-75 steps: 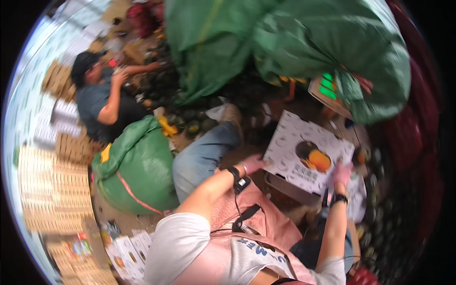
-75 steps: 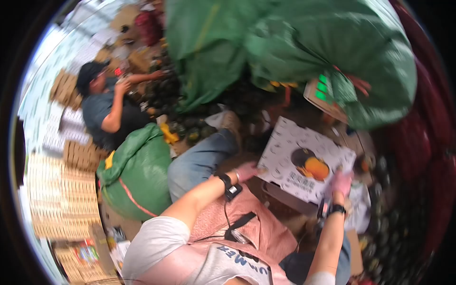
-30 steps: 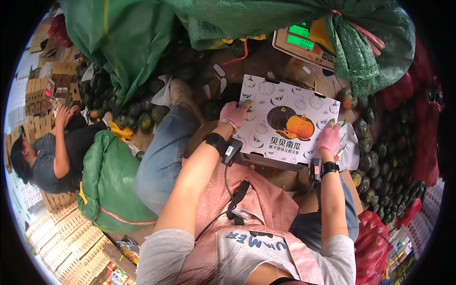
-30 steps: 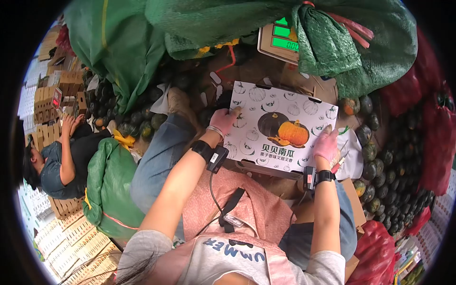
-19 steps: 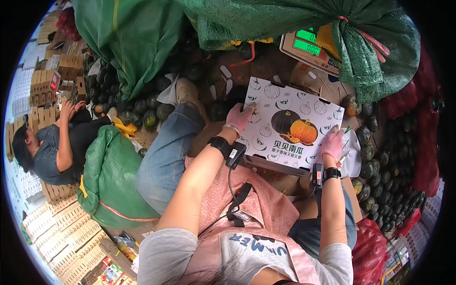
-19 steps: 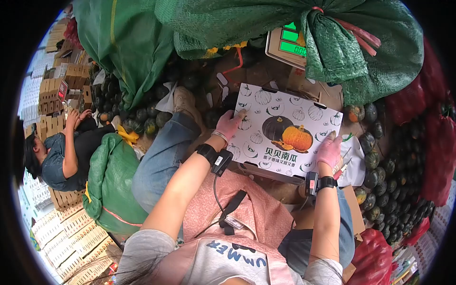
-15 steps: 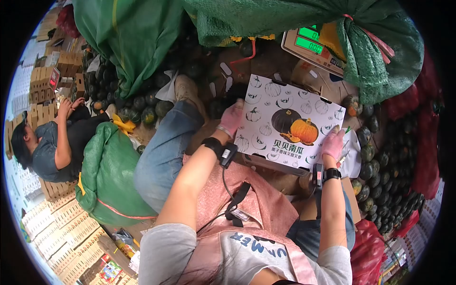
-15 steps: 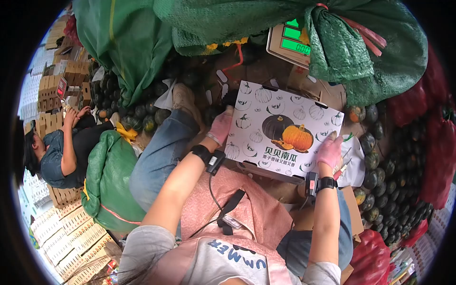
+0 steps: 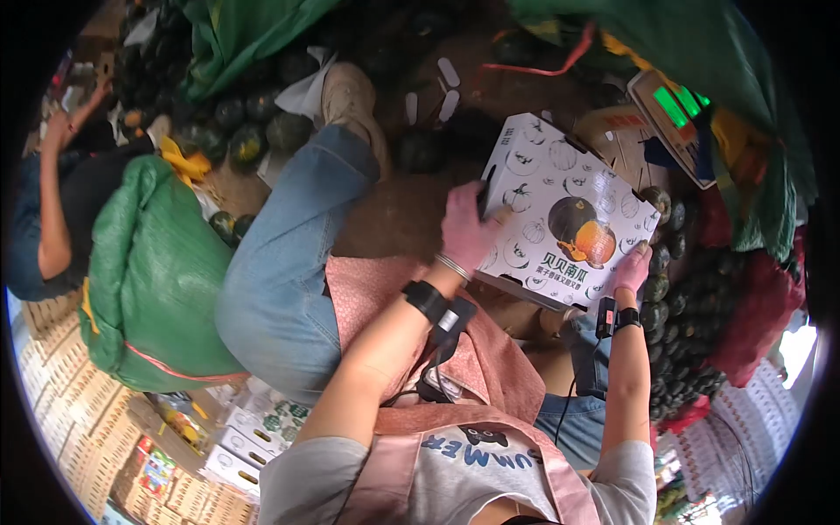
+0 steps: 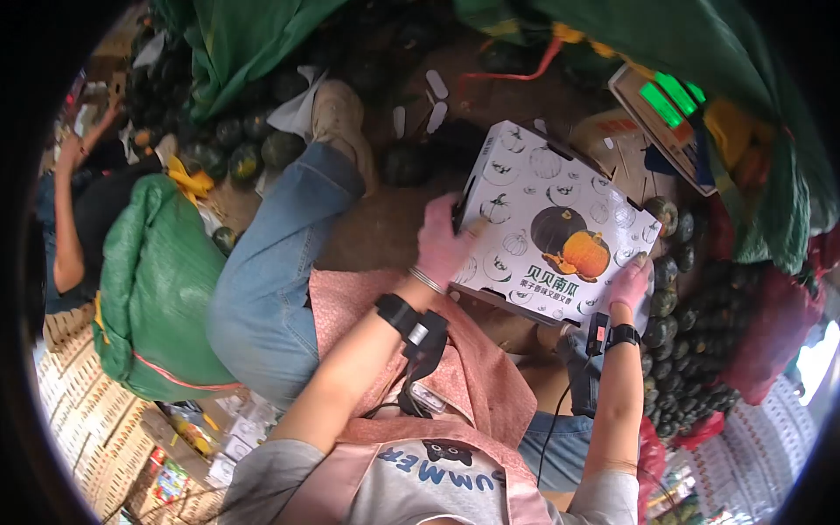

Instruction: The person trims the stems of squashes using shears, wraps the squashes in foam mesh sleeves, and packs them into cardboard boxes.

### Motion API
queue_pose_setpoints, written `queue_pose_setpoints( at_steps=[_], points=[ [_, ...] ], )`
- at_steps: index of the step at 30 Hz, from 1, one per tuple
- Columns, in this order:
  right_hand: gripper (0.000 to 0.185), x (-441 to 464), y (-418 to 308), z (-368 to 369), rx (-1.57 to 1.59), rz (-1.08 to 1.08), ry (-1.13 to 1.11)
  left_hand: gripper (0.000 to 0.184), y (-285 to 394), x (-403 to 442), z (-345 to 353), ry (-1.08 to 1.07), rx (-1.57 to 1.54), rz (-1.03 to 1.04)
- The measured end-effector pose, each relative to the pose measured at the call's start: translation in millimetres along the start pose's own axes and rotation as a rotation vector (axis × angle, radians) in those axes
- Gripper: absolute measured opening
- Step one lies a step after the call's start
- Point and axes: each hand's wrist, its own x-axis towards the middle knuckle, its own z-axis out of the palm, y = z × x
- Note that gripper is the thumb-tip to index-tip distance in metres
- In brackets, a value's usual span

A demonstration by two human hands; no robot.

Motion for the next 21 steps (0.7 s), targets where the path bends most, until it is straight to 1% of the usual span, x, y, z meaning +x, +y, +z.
queue_pose_setpoints(
  at_steps=[3, 6, 7, 10, 11, 14, 17, 19, 21],
  points=[
    [0.048, -14.6, -32.1, -16.5, -0.018, 0.065, -0.04, 0.052, -2.7, -10.6, 6.1, -0.029, 0.035, -0.181],
    [0.052, -13.5, -29.8, -19.6, -0.235, -0.008, 0.003, 0.046, -26.0, -0.9, 2.4, -0.105, -0.121, -0.209],
    [0.054, -12.9, -31.3, -20.8, -0.288, 0.009, -0.005, 0.038, -33.8, 3.9, 1.4, -0.119, -0.273, -0.285],
    [0.054, -8.8, -31.4, -22.1, -0.362, 0.052, -0.008, 0.034, -55.3, 19.3, 0.8, -0.225, -0.528, -0.324],
    [0.056, -9.3, -33.7, -22.9, -0.383, 0.026, 0.009, 0.032, -58.1, 24.8, -1.7, -0.256, -0.454, -0.19],
    [0.057, -11.3, -35.6, -24.7, -0.362, 0.029, -0.022, 0.031, -68.7, 48.4, -9.9, -0.466, -0.432, -0.06],
    [0.057, -3.8, -18.8, -20.7, -0.31, 0.01, -0.012, 0.029, -57.1, 64.5, -19.6, -0.586, -0.358, -0.09],
    [0.056, -6.7, -21.8, -20.0, -0.242, 0.035, 0.013, 0.028, -58.3, 55.5, -7.4, -0.442, -0.341, -0.1],
    [0.056, 10.4, 10.5, -11.6, -0.009, 0.036, 0.038, 0.027, -55.6, 44.8, 2.0, -0.332, -0.34, -0.139]
  ],
)
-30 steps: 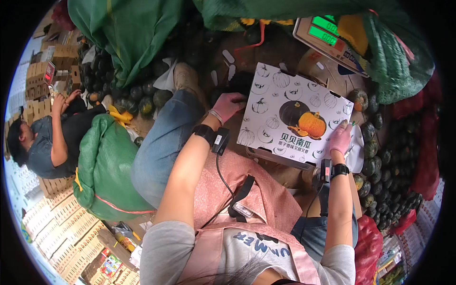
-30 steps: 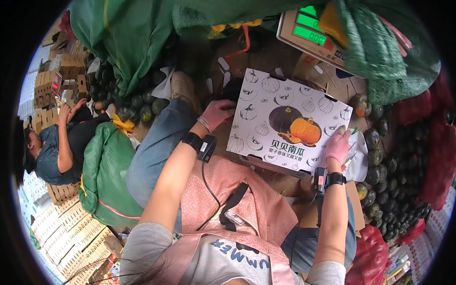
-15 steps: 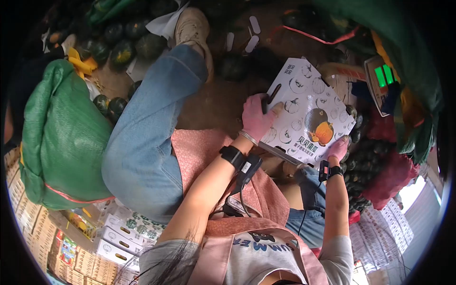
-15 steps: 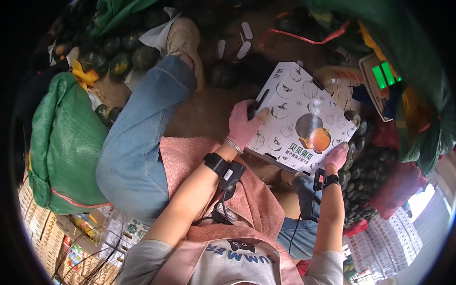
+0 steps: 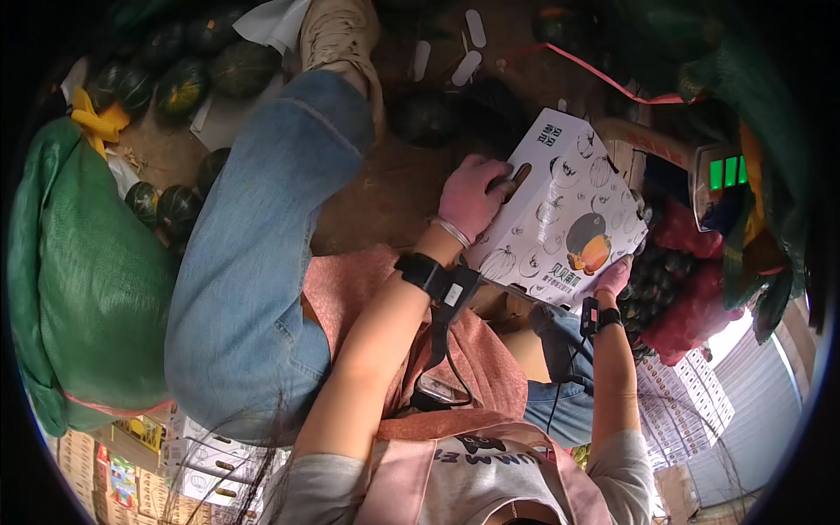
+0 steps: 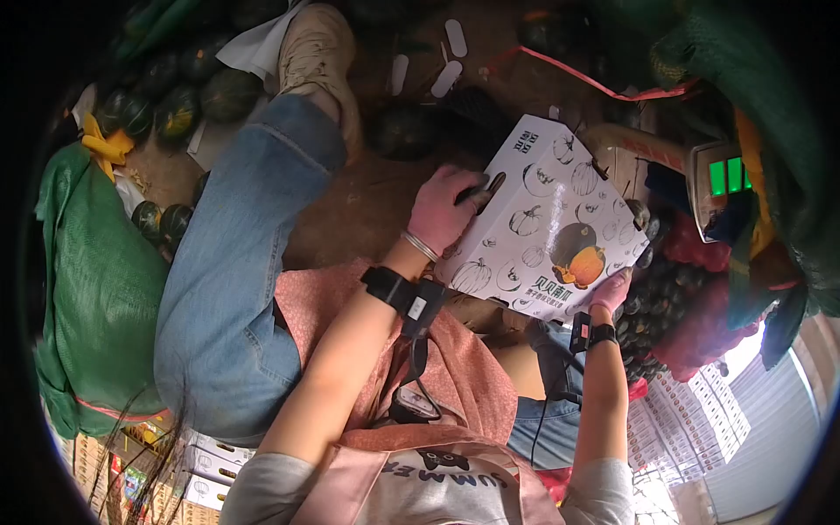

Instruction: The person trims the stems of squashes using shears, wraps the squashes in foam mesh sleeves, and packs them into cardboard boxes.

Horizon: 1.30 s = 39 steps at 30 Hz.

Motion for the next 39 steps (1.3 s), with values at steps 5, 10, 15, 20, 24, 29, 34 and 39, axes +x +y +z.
queue_pose_setpoints(
  at_steps=[5, 10, 15, 20, 24, 29, 34, 39],
  points=[
    [0.054, -1.4, 5.7, 1.1, 0.064, 0.039, -0.003, 0.02, 9.7, -2.2, 7.6, 0.022, 0.041, -0.131],
    [0.051, -16.9, -24.5, -1.5, -0.077, 0.072, 0.011, 0.017, 9.5, 0.8, 9.2, 0.045, 0.137, -0.037],
    [0.049, -15.1, -15.3, 6.0, -0.029, 0.044, -0.008, 0.018, 5.6, 2.4, -7.9, -0.051, 0.067, 0.065],
    [0.046, -21.7, -24.5, 5.4, -0.079, -0.026, 0.039, 0.019, 16.6, -6.6, -1.5, -0.034, 0.073, 0.032],
    [0.042, -12.4, -9.2, 13.9, -0.107, 0.03, 0.009, 0.024, 40.2, -13.8, 6.4, 0.027, 0.299, 0.152],
    [0.045, -4.7, 13.7, 32.7, -0.071, -0.102, -0.034, 0.042, 67.9, -10.5, 24.3, -0.033, 0.586, -0.162],
    [0.042, -22.1, -34.0, -0.7, -0.123, 0.092, -0.152, 0.065, 91.6, 3.7, 33.0, -0.223, 0.552, -0.374],
    [0.043, -20.2, -14.8, 15.8, -0.001, -0.022, -0.112, 0.059, 107.0, 3.6, 37.3, -0.156, 0.652, -0.361]
  ],
)
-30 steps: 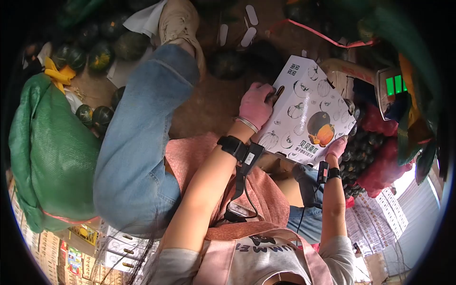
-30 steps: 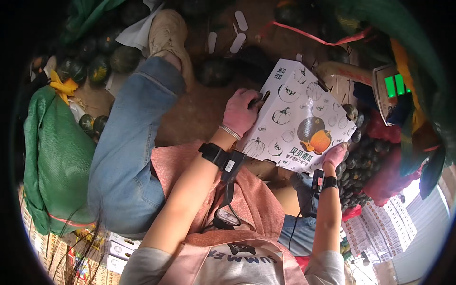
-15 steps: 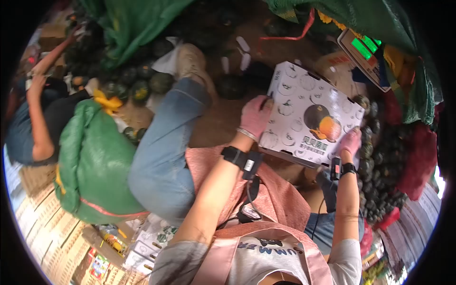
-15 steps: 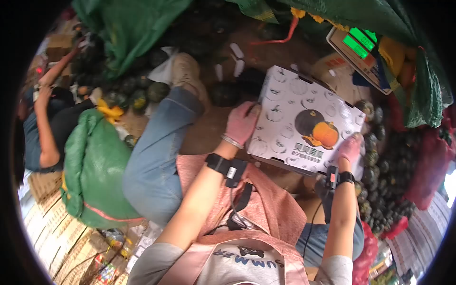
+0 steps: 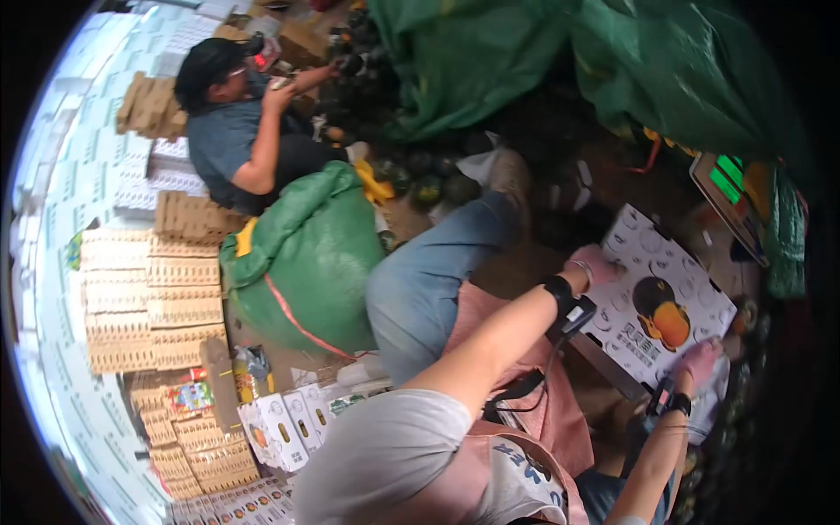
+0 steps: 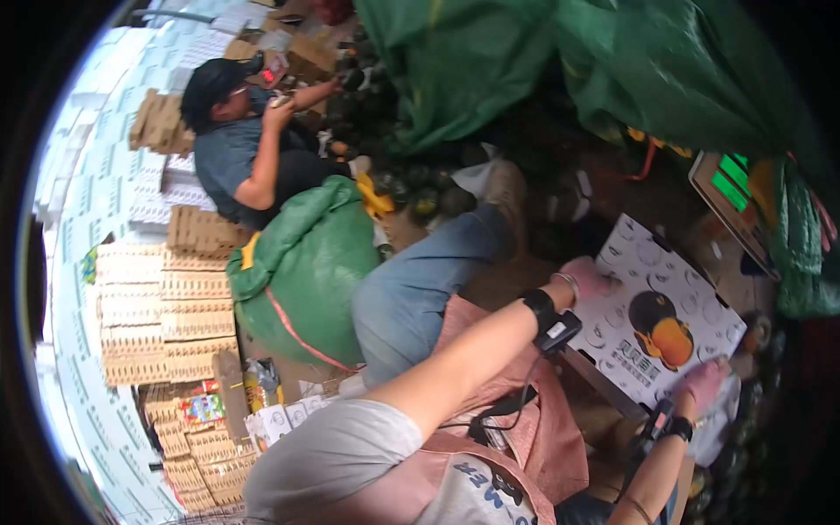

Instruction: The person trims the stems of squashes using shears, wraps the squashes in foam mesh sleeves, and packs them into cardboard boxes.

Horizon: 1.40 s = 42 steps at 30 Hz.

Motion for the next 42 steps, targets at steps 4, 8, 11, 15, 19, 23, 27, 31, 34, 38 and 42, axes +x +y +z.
queue_pose_setpoints(
  at_steps=[4, 8, 11, 15, 19, 23, 27, 31, 34, 38, 42],
  points=[
    [0.05, -13.8, -33.9, -24.4, 0.011, 0.167, -0.081, 0.064, -5.4, 9.7, -5.0, -0.175, -0.148, -0.072],
    [0.051, -18.3, -44.7, -30.7, 0.018, 0.221, -0.075, 0.061, -14.7, 30.8, -1.9, -0.207, -0.126, -0.067],
    [0.051, -12.2, -32.8, -18.7, 0.052, 0.189, -0.049, 0.06, -12.0, 31.0, -7.6, -0.252, -0.184, -0.09],
    [0.051, -11.7, -28.9, -21.7, 0.026, 0.171, -0.087, 0.061, -6.3, 18.3, -15.6, -0.323, -0.244, -0.105],
    [0.051, -8.3, -25.3, -12.6, 0.015, 0.18, -0.039, 0.061, -1.7, 18.6, -17.4, -0.346, -0.173, -0.057],
    [0.051, -16.7, -36.4, -24.3, 0.037, 0.191, -0.066, 0.066, -9.3, 24.2, -16.9, -0.391, -0.122, -0.005],
    [0.052, -12.1, -28.3, -16.2, 0.002, 0.191, -0.068, 0.068, 5.1, 15.1, -25.0, -0.423, -0.014, 0.053],
    [0.052, -13.4, -30.0, -20.1, -0.001, 0.177, -0.068, 0.068, -4.1, 12.5, -22.9, -0.429, -0.131, 0.123],
    [0.052, -7.6, -19.9, -11.0, -0.023, 0.146, -0.086, 0.077, -18.3, 25.6, -23.0, -0.346, -0.088, 0.306],
    [0.044, -8.8, -19.9, -9.8, 0.023, 0.176, -0.098, 0.096, -98.1, 78.8, -12.3, -0.311, 0.168, 0.834],
    [0.03, -14.6, -9.1, 6.7, 0.189, 0.025, 0.124, 0.074, -76.0, 69.9, -34.5, -0.489, 0.241, 0.99]
  ],
)
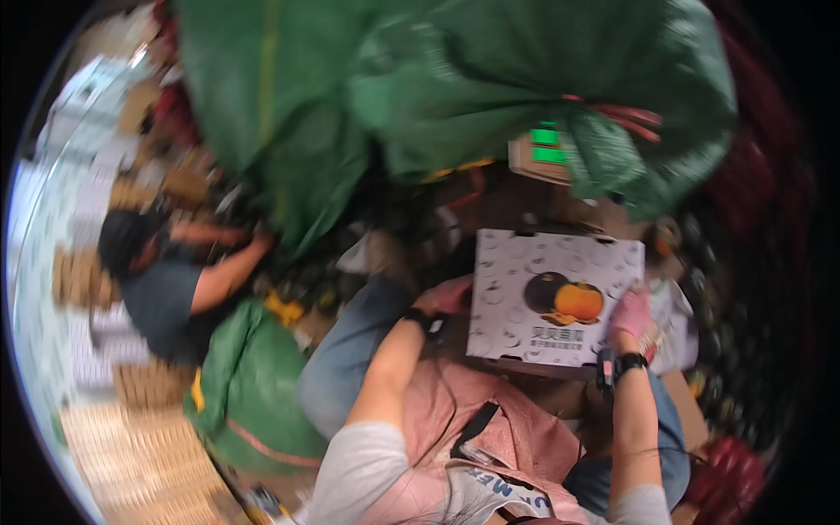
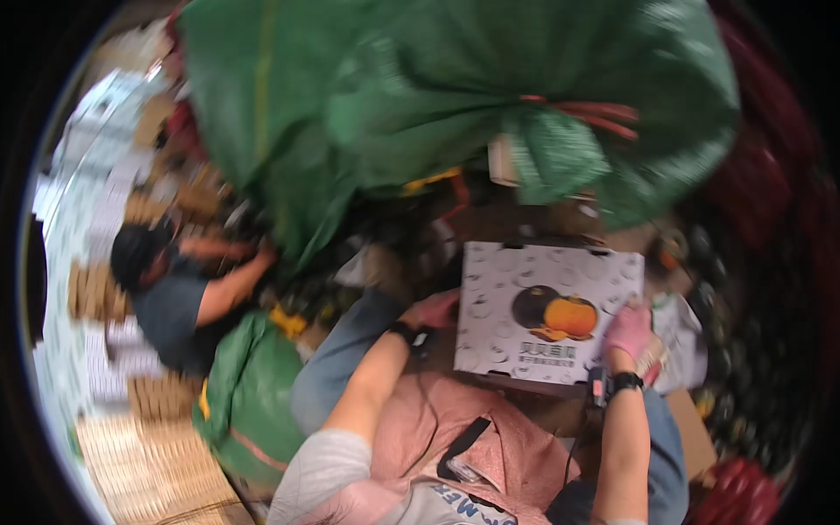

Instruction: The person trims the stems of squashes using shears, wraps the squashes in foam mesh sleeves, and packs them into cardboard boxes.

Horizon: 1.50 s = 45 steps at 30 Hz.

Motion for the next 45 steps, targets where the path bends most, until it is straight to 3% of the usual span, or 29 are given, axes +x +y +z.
queue_pose_setpoints(
  at_steps=[2, 3, 5, 6, 8, 11, 14, 18, 21, 23, 25, 32, 36, 40, 44, 45],
  points=[
    [0.032, -3.2, -18.8, -14.4, -0.085, 0.06, -0.064, 0.059, -8.2, 3.0, -0.4, -0.082, -0.087, -0.02],
    [0.034, -3.8, -29.1, -23.4, -0.092, 0.146, -0.105, 0.053, 8.1, 6.9, -7.4, -0.15, 0.003, -0.222],
    [0.037, -4.6, -35.3, -30.7, -0.089, 0.206, -0.123, 0.067, -20.5, 2.5, 7.5, -0.08, -0.335, -0.154],
    [0.038, -4.2, -33.1, -28.4, -0.092, 0.172, -0.099, 0.069, 3.5, 3.1, 0.5, -0.055, -0.094, -0.211],
    [0.037, -1.9, -32.6, -26.5, -0.1, 0.222, -0.109, 0.068, -22.0, -6.7, 16.0, 0.082, 0.268, -0.018],
    [0.039, -4.7, -35.9, -28.3, -0.117, 0.183, -0.083, 0.06, 10.2, -8.9, 20.3, 0.103, 0.037, -0.177],
    [0.041, -3.1, -35.8, -26.3, -0.138, 0.209, -0.086, 0.057, 12.3, -4.6, 19.7, 0.086, 0.136, -0.069],
    [0.044, -2.3, -38.2, -32.2, -0.14, 0.236, -0.127, 0.054, -11.1, -12.3, 25.9, 0.078, 0.286, -0.141],
    [0.046, -3.5, -37.9, -28.9, -0.17, 0.211, -0.096, 0.042, -10.7, -6.2, 48.6, 0.582, -0.785, -0.601],
    [0.047, -4.3, -37.1, -27.4, -0.159, 0.219, -0.084, 0.038, 13.7, -8.2, 48.8, 0.561, -0.353, -0.506],
    [0.046, 2.0, -34.0, -27.6, -0.124, 0.202, -0.109, 0.049, 42.0, 8.3, 47.5, 0.692, -0.402, -0.521],
    [0.037, 13.4, -24.5, -38.0, 0.018, 0.159, -0.19, 0.042, 67.4, 11.2, 34.2, 0.528, 0.054, -0.632],
    [0.039, 12.8, -19.8, -36.2, 0.039, 0.165, -0.211, 0.042, 56.6, 12.3, 37.8, 0.546, 0.178, -0.644],
    [0.039, 4.6, -32.5, -65.5, 0.051, 0.212, -0.194, 0.04, 74.1, 8.8, 30.9, 0.512, 0.05, -0.652],
    [0.037, 4.5, -23.9, -56.1, 0.099, 0.124, -0.072, 0.036, 70.0, 16.4, 35.0, 0.547, 0.214, -0.604],
    [0.037, 7.6, -17.9, -54.5, 0.071, 0.198, -0.087, 0.035, 73.5, 14.0, 35.7, 0.553, 0.213, -0.573]
  ],
)
